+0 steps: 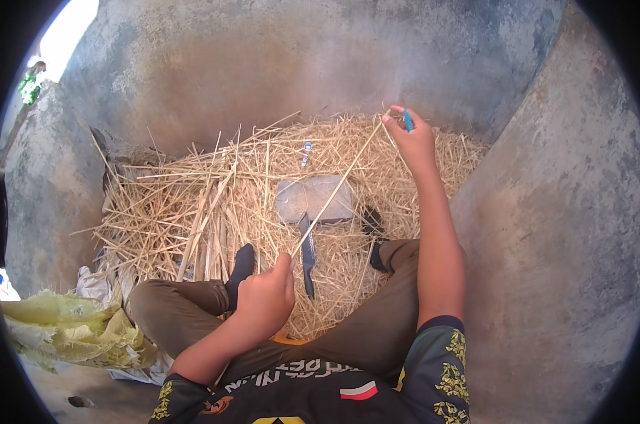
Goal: The person sits on the floor and uses a knife to split long bamboo sticks into thin strips. They hold the bamboo vertically and strike it with the knife to separate the fibers, then gather the resulting strips into a pile.
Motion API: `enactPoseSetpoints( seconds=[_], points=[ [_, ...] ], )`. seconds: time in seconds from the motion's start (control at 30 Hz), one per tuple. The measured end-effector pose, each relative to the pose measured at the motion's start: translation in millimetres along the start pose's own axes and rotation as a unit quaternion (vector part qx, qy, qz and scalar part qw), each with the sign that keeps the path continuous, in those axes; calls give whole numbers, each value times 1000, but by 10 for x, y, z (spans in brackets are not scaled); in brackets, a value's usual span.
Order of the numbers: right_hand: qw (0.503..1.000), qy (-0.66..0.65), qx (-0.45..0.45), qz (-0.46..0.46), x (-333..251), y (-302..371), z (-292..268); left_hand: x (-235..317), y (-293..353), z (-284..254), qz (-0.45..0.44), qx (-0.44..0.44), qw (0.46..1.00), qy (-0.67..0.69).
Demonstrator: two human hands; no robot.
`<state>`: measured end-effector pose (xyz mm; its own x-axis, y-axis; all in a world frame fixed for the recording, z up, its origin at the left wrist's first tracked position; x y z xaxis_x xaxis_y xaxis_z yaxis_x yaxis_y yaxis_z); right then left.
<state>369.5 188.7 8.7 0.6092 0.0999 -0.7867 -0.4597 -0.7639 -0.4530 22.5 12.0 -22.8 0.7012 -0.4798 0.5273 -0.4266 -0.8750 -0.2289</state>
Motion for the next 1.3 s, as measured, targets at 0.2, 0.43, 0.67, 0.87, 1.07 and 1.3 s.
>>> enactPoseSetpoints(
  seconds=[0.2,0.43,0.67,0.87,1.07,1.3],
  points=[
    [999,45,25,-13,-51,7,-93,-5,84,161,35,21,994,-98],
    [987,88,119,61,-104,20,-250,21,95,162,25,-8,998,-66],
    [983,-34,-10,178,-146,56,-246,23,-3,55,26,-6,998,-51],
    [943,-261,-66,195,-45,65,-98,25,57,141,33,3,998,-56],
    [933,-311,-40,174,-68,77,-108,38,40,109,38,4,998,-41],
    [898,-389,27,206,70,35,-118,-216,-72,-186,69,1,991,-111]
  ],
)
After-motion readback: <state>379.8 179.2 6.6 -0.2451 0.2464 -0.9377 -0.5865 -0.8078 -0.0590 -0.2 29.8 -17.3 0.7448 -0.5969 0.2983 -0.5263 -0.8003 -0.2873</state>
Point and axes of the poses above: each hand's wrist, its own y-axis away from the middle knuckle, its own z-axis out of the palm, x = y × z, the point moved 2 cm from there along -y, towards the middle knuckle, and after that the axes turned 4 degrees about y, right-handed, at the moved point
